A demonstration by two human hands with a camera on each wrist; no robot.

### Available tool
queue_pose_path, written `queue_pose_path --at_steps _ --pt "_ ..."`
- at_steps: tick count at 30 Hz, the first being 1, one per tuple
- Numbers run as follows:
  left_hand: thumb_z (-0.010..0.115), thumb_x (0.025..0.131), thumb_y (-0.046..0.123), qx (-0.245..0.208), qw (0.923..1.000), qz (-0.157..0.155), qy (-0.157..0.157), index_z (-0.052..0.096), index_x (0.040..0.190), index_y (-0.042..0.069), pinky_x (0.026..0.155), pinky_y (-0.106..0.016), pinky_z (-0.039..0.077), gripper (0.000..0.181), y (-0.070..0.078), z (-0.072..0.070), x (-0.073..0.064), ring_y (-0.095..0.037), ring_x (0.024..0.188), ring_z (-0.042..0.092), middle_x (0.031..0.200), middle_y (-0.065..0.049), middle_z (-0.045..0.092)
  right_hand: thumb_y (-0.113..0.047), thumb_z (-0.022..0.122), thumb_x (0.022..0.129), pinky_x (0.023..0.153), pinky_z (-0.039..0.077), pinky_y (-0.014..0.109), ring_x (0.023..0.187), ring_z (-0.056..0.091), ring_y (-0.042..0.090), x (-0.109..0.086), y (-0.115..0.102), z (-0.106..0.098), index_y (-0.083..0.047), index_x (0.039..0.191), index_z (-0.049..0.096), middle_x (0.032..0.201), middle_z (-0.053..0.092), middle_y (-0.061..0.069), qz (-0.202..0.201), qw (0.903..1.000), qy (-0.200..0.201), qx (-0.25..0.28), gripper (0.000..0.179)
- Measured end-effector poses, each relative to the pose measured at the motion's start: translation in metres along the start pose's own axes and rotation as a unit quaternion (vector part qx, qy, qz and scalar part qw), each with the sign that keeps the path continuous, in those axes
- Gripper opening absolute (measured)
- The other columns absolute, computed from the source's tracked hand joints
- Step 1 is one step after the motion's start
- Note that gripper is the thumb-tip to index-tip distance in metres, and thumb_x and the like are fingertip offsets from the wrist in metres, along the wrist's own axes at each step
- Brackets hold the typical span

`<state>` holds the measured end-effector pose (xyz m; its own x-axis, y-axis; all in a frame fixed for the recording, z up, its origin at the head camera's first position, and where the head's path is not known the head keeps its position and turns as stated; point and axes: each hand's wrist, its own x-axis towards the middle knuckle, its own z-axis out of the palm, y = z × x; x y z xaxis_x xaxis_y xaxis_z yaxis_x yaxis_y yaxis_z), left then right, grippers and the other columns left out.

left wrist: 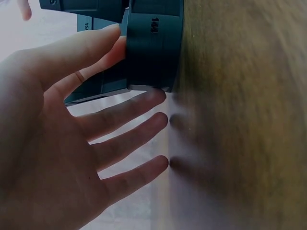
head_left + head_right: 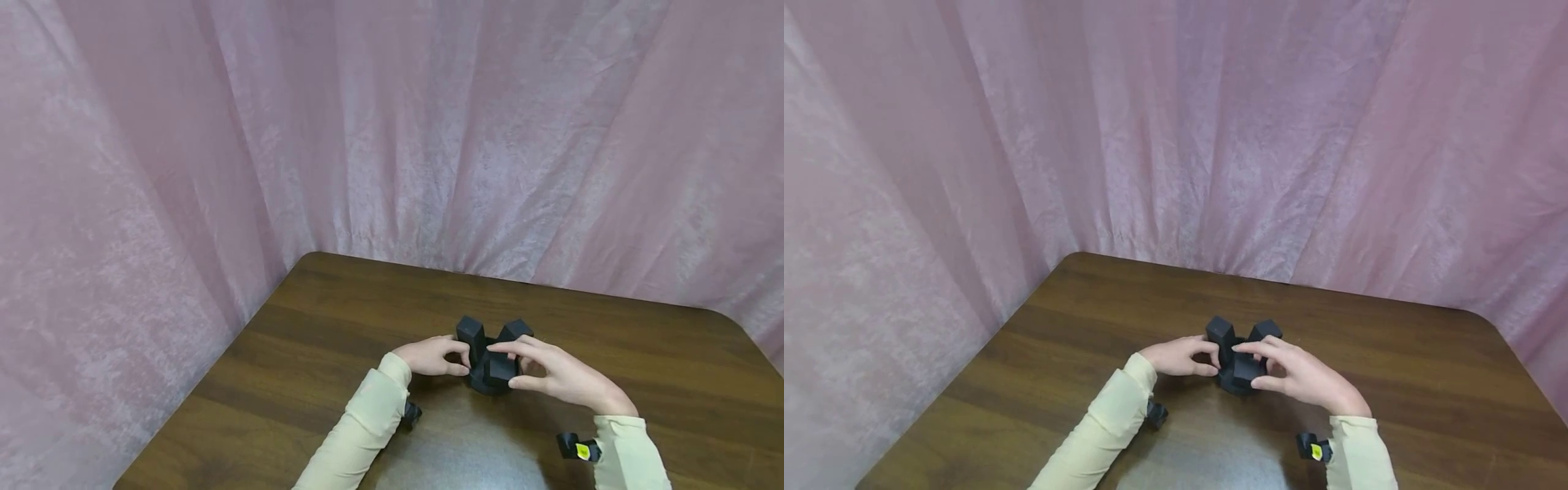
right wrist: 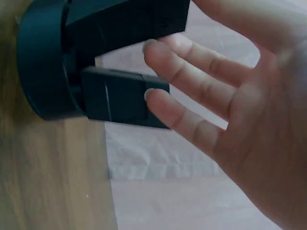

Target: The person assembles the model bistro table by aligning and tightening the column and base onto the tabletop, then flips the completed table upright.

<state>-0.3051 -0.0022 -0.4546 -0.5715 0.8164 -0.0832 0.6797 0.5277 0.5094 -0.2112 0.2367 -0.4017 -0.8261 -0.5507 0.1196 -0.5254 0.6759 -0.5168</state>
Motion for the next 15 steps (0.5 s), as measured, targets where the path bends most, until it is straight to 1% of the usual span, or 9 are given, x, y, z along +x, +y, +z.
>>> queue_pose_path --at_steps 3,5,7,10,11,12,13,15 --pt "0.057 0.087 0.035 -0.001 1.0000 -0.003 -0.001 0.057 0.087 0.027 0.083 -0.020 0.038 0.008 0.000 0.000 0.000 -0.004 0.096 0.048 0.100 0.009 0.053 -0.044 0.059 0.080 0.058 0.040 0.018 0.068 0.044 -0.001 0.002 -0.003 0.004 -0.031 0.124 0.050 0.095 0.046 -0.009 0.003 1.0000 -0.005 -0.002 0.046" --pt "0.057 0.087 0.035 -0.001 1.0000 -0.003 -0.001 0.057 0.087 0.026 0.083 -0.020 0.038 0.008 0.001 -0.001 0.000 -0.004 0.096 0.048 0.100 0.008 0.053 -0.044 0.059 0.080 0.057 0.039 0.017 0.068 0.043 0.001 0.004 -0.004 0.006 -0.030 0.122 0.052 0.095 0.045 -0.009 0.006 1.0000 0.002 -0.004 0.044" --pt "0.057 0.087 0.034 -0.003 1.0000 -0.003 -0.001 0.057 0.087 0.026 0.083 -0.020 0.038 0.008 0.002 -0.001 0.000 -0.005 0.096 0.048 0.100 0.008 0.053 -0.043 0.059 0.081 0.059 0.039 0.018 0.073 0.046 0.003 0.005 -0.004 0.008 -0.028 0.121 0.052 0.098 0.046 -0.009 0.005 0.9999 0.011 -0.005 0.043" --pt "0.057 0.086 0.033 -0.007 1.0000 -0.002 0.001 0.057 0.087 0.025 0.082 -0.020 0.038 0.008 0.002 -0.001 0.000 -0.005 0.096 0.048 0.101 0.007 0.053 -0.042 0.057 0.083 0.070 0.044 0.024 0.092 0.051 0.009 0.007 -0.003 0.009 -0.027 0.121 0.053 0.110 0.049 -0.009 -0.006 0.9995 0.026 -0.017 0.041" --pt "0.057 0.086 0.033 -0.008 1.0000 -0.002 0.002 0.057 0.087 0.025 0.082 -0.020 0.038 0.008 0.002 -0.001 0.000 -0.005 0.096 0.048 0.101 0.007 0.053 -0.042 0.056 0.084 0.075 0.045 0.026 0.099 0.052 0.010 0.008 -0.003 0.009 -0.027 0.121 0.052 0.114 0.049 -0.009 -0.006 0.9994 0.027 -0.020 0.040" --pt "0.057 0.086 0.033 -0.011 0.9999 -0.003 0.002 0.057 0.086 0.025 0.082 -0.020 0.038 0.008 0.002 -0.001 0.000 -0.005 0.096 0.048 0.101 0.007 0.053 -0.043 0.055 0.084 0.077 0.045 0.028 0.102 0.052 0.011 0.008 -0.003 0.010 -0.027 0.120 0.052 0.115 0.050 -0.010 -0.001 0.9994 0.028 -0.021 0.040" --pt "0.058 0.086 0.033 -0.012 0.9999 -0.002 0.003 0.057 0.086 0.025 0.082 -0.020 0.038 0.008 0.002 -0.001 0.000 -0.005 0.096 0.048 0.101 0.006 0.053 -0.044 0.055 0.083 0.079 0.045 0.030 0.103 0.052 0.011 0.009 -0.003 0.011 -0.028 0.120 0.052 0.115 0.051 -0.011 0.004 0.9994 0.026 -0.021 0.040" --pt "0.058 0.086 0.033 -0.014 0.9999 -0.001 0.005 0.057 0.086 0.024 0.083 -0.021 0.038 0.008 0.002 0.000 0.000 -0.005 0.096 0.048 0.100 0.007 0.053 -0.047 0.054 0.083 0.076 0.045 0.030 0.098 0.054 0.009 0.011 -0.002 0.012 -0.030 0.119 0.050 0.108 0.055 -0.011 0.021 0.9992 0.024 -0.024 0.040"
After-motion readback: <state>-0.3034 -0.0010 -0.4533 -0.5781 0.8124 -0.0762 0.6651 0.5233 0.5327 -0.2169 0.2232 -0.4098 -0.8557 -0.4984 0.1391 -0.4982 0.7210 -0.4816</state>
